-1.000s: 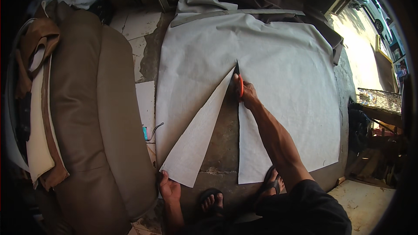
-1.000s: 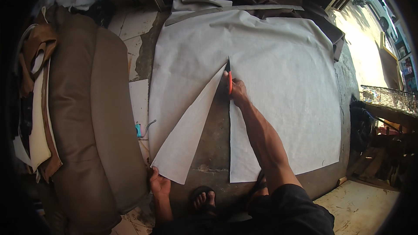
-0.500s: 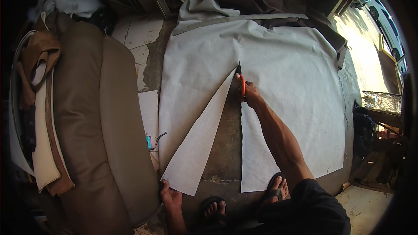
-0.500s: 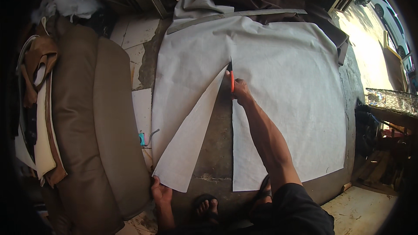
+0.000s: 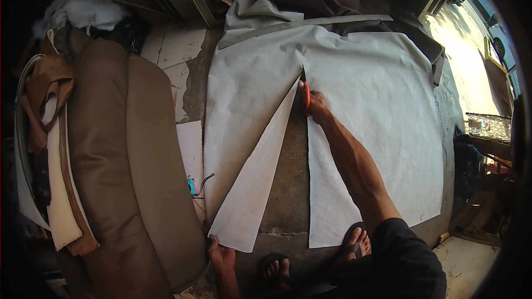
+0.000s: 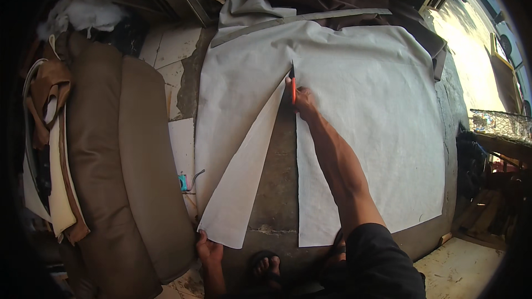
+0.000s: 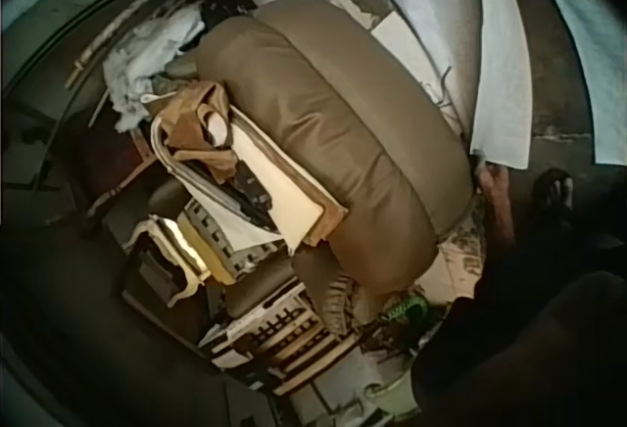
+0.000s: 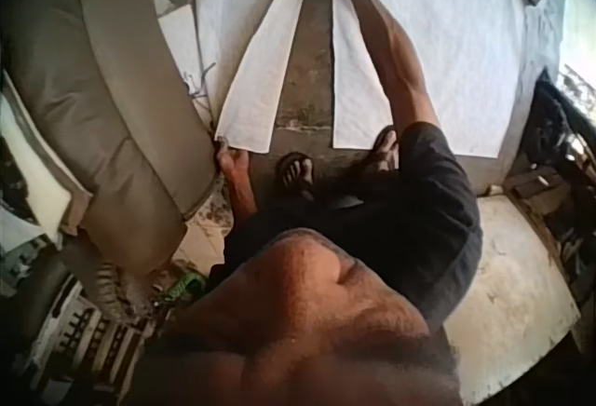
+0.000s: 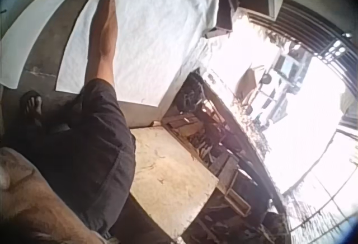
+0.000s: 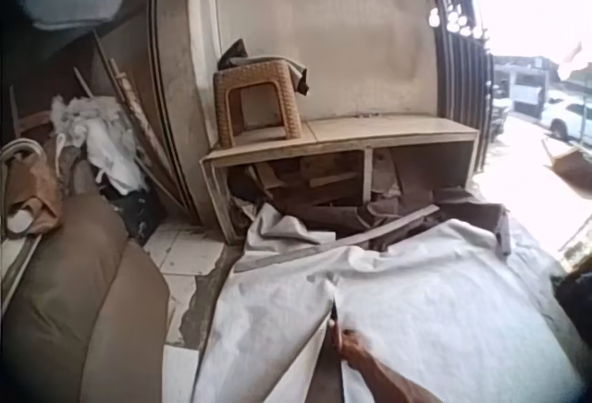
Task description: The person measures a piece of white fabric on the floor using a tape measure and marks it with a pen. They use a long metal ruler to draw straight lines across the fabric and then cut the fabric along the marked lines using shears.
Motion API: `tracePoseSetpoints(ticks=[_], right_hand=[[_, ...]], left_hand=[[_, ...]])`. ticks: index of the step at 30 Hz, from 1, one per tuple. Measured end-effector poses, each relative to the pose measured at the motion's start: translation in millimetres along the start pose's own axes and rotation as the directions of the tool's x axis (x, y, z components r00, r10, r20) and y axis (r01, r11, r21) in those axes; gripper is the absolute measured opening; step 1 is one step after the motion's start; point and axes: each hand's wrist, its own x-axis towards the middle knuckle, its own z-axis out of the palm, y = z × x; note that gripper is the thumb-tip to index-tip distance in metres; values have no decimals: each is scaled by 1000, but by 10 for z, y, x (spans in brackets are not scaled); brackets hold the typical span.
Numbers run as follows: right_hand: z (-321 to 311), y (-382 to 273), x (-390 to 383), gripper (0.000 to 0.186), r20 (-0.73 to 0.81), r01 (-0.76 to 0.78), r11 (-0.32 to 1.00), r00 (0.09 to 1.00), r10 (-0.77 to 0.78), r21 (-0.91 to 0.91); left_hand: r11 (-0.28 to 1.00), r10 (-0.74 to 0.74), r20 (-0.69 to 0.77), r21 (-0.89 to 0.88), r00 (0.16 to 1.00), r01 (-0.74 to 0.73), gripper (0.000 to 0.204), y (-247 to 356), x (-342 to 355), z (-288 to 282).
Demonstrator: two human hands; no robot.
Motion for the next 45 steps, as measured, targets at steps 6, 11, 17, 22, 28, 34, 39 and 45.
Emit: tracePoseSetpoints(ticks=[6,11,17,22,28,34,39,45], right_hand=[[-39,-158,146,64,-38,-96,995,995,96,3],[-86,-112,295,68,-65,-23,997,998,18,-74],[-65,-315,441,71,-30,-100,994,994,101,33],[-34,-283,452,73,29,-1,1000,1000,2,-21],[-71,-243,499,68,14,50,995,999,-51,86],[-169,-280,437,74,47,-56,996,997,59,-73],[-551,-1,-379,82,173,91,866,985,-5,-491],[-1249,204,-1474,71,162,199,797,978,-129,-570]], left_hand=[[999,25,45,26,999,-26,37,5,-9,73],[999,-21,-21,-38,1000,20,37,-65,63,12],[998,56,3,40,998,-56,37,19,7,-3],[998,28,-25,55,999,-26,37,17,-13,-7],[996,37,-21,83,999,-35,35,-10,11,10],[931,129,-307,365,943,-8,27,-87,30,27],[419,444,-80,899,893,-128,12,-124,-225,1304],[141,588,463,749,663,-648,17,725,-264,4430]])
